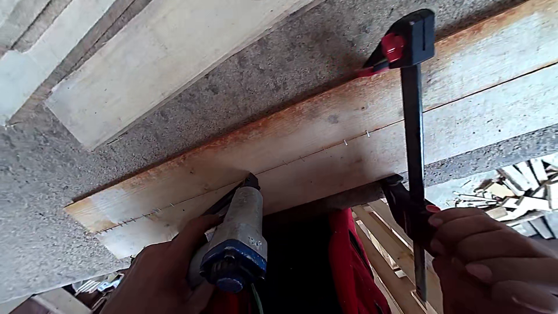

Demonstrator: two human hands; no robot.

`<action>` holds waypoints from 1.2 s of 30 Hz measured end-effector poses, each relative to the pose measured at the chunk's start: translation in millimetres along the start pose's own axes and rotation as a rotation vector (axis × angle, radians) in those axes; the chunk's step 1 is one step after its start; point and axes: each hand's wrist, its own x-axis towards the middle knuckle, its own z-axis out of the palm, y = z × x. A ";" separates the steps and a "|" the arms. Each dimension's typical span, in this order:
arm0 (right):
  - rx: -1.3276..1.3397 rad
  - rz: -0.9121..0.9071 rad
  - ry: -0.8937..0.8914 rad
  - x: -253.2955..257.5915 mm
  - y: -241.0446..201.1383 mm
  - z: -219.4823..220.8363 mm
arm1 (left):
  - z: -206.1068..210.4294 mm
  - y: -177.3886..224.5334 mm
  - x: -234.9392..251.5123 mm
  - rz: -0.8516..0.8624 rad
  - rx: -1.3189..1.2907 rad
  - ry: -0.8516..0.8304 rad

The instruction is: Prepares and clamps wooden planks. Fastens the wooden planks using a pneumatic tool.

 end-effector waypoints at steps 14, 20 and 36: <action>-0.053 0.015 0.103 -23.1 16.3 -14.8 | -6.4 -58.9 -51.0 -0.027 0.008 0.068; -0.083 0.027 0.087 -37.7 32.7 -37.3 | -10.8 -80.9 -71.2 -0.037 -0.010 0.083; 0.053 0.030 0.144 -9.7 2.0 -6.4 | -1.6 -51.4 -58.4 -0.096 -0.040 0.011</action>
